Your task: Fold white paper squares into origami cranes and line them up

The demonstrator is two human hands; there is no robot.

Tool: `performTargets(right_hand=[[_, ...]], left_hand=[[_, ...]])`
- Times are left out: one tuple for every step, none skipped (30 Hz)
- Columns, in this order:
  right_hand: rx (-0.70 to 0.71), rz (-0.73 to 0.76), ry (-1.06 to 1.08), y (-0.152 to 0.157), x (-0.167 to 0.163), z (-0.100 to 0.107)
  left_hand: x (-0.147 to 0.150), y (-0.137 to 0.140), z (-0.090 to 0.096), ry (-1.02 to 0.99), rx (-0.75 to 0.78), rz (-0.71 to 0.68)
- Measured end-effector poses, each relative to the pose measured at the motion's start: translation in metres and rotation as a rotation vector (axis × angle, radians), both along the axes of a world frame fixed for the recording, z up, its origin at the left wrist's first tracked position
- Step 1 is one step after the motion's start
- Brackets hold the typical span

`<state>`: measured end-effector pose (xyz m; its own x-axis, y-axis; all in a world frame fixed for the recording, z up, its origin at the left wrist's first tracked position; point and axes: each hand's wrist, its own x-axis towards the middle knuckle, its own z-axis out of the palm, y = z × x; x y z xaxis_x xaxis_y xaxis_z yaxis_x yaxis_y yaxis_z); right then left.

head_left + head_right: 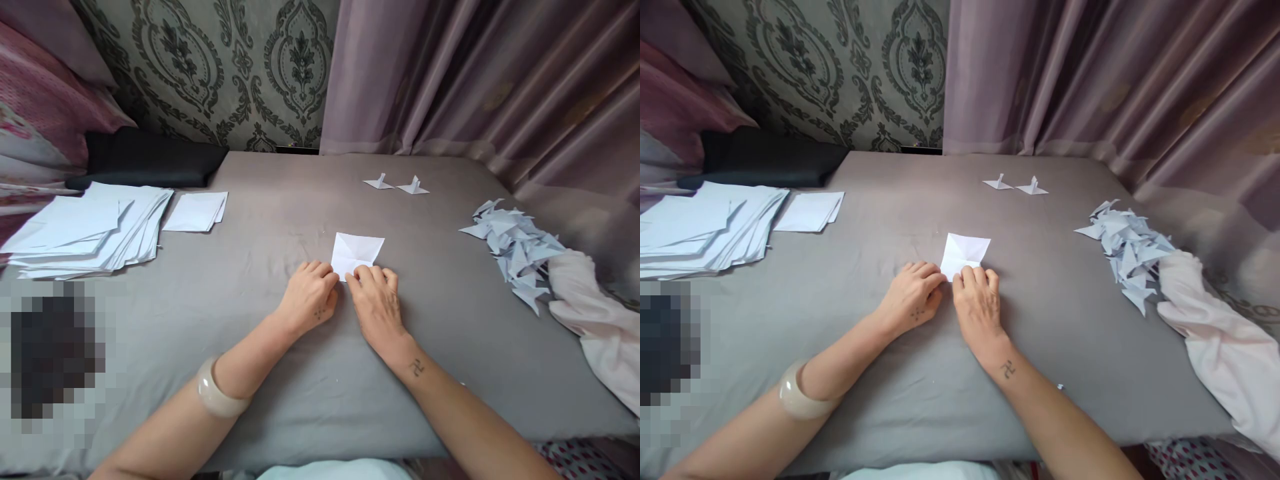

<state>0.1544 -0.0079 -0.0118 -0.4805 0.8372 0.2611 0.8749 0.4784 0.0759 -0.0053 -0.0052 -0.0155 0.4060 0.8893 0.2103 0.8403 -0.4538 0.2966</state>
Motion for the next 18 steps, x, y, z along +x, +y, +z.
performTargets(right_hand=[[-0.019, 0.002, -0.012, 0.000, 0.000, 0.001], [-0.040, 0.008, -0.020, 0.000, 0.001, 0.003], [-0.060, 0.017, -0.023, 0.001, 0.002, 0.005], [-0.077, 0.029, -0.025, 0.002, 0.003, 0.006], [-0.090, 0.042, -0.026, 0.003, 0.005, 0.008], [-0.099, 0.056, -0.028, 0.004, 0.007, 0.010], [-0.104, 0.071, -0.030, 0.006, 0.009, 0.011], [-0.107, 0.087, -0.029, 0.008, 0.011, 0.012], [-0.110, 0.099, -0.026, 0.011, 0.013, 0.013], [-0.116, 0.108, -0.019, 0.014, 0.014, 0.014], [-0.127, 0.113, -0.008, 0.017, 0.015, 0.015], [-0.147, 0.111, 0.004, 0.021, 0.016, 0.016], [-0.177, 0.105, 0.013, 0.025, 0.016, 0.018], [-0.216, 0.098, 0.020, 0.030, 0.016, 0.020], [-0.261, 0.088, 0.021, 0.034, 0.016, 0.022], [-0.310, 0.080, 0.019, 0.039, 0.015, 0.025], [-0.358, 0.071, 0.014, 0.043, 0.014, 0.029], [-0.403, 0.062, 0.007, 0.047, 0.013, 0.033]], left_hand=[[0.002, -0.002, 0.000, 0.017, -0.016, -0.002], [0.004, -0.004, 0.000, 0.025, -0.029, 0.004], [0.006, -0.005, 0.000, 0.026, -0.038, 0.016], [0.007, -0.006, 0.001, 0.021, -0.046, 0.027], [0.007, -0.007, 0.001, 0.014, -0.054, 0.038], [0.008, -0.007, 0.002, 0.003, -0.065, 0.050], [0.008, -0.007, 0.003, -0.009, -0.080, 0.065], [0.008, -0.007, 0.005, -0.022, -0.099, 0.082], [0.007, -0.006, 0.006, -0.038, -0.122, 0.099], [0.007, -0.006, 0.007, -0.059, -0.145, 0.114], [0.006, -0.005, 0.007, -0.088, -0.164, 0.129], [0.006, -0.004, 0.007, -0.121, -0.177, 0.140], [0.005, -0.003, 0.006, -0.155, -0.182, 0.150], [0.005, -0.002, 0.004, -0.187, -0.181, 0.162], [0.004, 0.000, 0.002, -0.213, -0.176, 0.173], [0.004, 0.001, -0.001, -0.231, -0.169, 0.185], [0.004, 0.001, -0.004, -0.244, -0.164, 0.194], [0.004, 0.002, -0.006, -0.256, -0.162, 0.203]])
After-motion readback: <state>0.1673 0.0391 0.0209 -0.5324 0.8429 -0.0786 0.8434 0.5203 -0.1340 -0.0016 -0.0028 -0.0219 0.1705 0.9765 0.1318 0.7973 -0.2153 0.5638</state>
